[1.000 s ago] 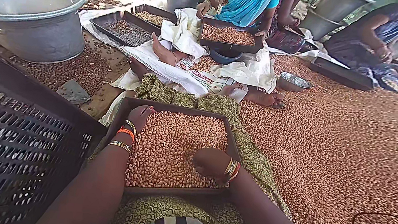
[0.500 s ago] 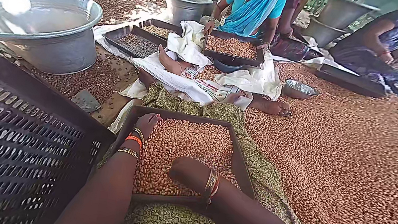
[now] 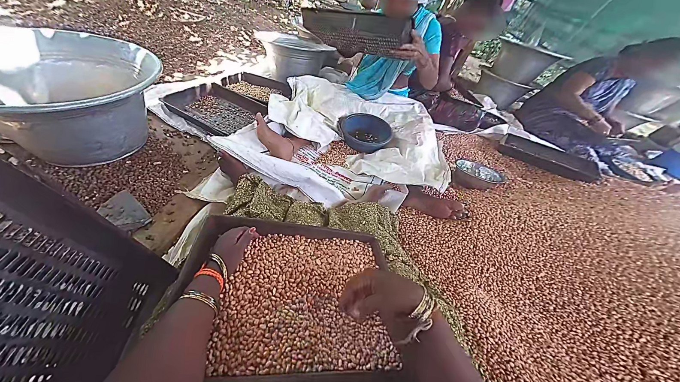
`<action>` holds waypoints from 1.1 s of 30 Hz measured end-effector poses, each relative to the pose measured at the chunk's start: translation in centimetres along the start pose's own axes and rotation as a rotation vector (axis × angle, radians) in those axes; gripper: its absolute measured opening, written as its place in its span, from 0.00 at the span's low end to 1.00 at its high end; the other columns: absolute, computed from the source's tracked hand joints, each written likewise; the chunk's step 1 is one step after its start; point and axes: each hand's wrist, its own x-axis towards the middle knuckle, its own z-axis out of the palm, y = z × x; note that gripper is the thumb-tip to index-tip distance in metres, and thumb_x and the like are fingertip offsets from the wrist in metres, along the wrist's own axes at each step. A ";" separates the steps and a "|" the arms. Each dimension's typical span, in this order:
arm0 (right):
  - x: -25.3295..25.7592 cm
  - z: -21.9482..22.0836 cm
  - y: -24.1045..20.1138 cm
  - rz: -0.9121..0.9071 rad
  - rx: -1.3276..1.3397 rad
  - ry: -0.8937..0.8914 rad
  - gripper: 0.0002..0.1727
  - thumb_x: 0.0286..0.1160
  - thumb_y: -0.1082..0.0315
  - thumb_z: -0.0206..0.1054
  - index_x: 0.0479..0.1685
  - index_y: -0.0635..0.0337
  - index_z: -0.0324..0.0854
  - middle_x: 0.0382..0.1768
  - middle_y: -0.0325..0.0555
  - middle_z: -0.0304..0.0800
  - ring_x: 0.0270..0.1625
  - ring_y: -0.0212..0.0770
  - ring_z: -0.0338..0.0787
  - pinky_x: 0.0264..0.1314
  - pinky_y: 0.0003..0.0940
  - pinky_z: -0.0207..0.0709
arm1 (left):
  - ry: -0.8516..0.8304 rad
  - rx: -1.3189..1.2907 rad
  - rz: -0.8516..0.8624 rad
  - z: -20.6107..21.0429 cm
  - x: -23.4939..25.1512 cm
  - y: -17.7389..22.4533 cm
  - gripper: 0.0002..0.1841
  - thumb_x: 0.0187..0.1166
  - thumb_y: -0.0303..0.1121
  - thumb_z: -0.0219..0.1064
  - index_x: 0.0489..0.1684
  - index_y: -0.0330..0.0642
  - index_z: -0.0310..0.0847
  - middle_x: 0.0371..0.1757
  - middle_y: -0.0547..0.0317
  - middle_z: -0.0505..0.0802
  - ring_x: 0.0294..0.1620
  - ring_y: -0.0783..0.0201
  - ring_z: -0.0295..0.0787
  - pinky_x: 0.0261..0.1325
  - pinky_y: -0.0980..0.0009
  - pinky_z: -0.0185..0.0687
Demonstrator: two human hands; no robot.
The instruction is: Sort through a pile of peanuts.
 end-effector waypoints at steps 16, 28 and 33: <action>10.9 11.2 -4.2 0.020 -0.525 0.012 0.50 0.69 0.66 0.81 0.94 0.55 0.56 0.83 0.72 0.65 0.81 0.68 0.74 0.80 0.61 0.72 | 0.000 -0.128 0.006 0.0 0.2 -0.9 0.23 0.96 0.41 0.46 0.62 0.33 0.86 0.64 0.44 0.91 0.72 0.53 0.83 0.80 0.53 0.69; 5.0 5.7 0.0 -0.013 -0.786 -0.279 0.15 0.61 0.80 0.79 0.50 0.64 0.95 0.68 0.67 0.85 0.73 0.67 0.82 0.77 0.64 0.71 | -0.008 -0.105 0.002 -0.1 0.0 -0.4 0.24 0.97 0.40 0.45 0.63 0.32 0.85 0.67 0.41 0.90 0.75 0.51 0.81 0.83 0.53 0.66; 0.9 0.7 0.3 0.413 -0.846 0.206 0.16 0.74 0.77 0.67 0.59 0.61 0.91 0.69 0.64 0.85 0.74 0.64 0.82 0.74 0.63 0.75 | -0.009 -0.099 0.003 0.0 0.0 -0.6 0.24 0.97 0.41 0.45 0.62 0.33 0.86 0.66 0.43 0.90 0.73 0.53 0.82 0.81 0.54 0.67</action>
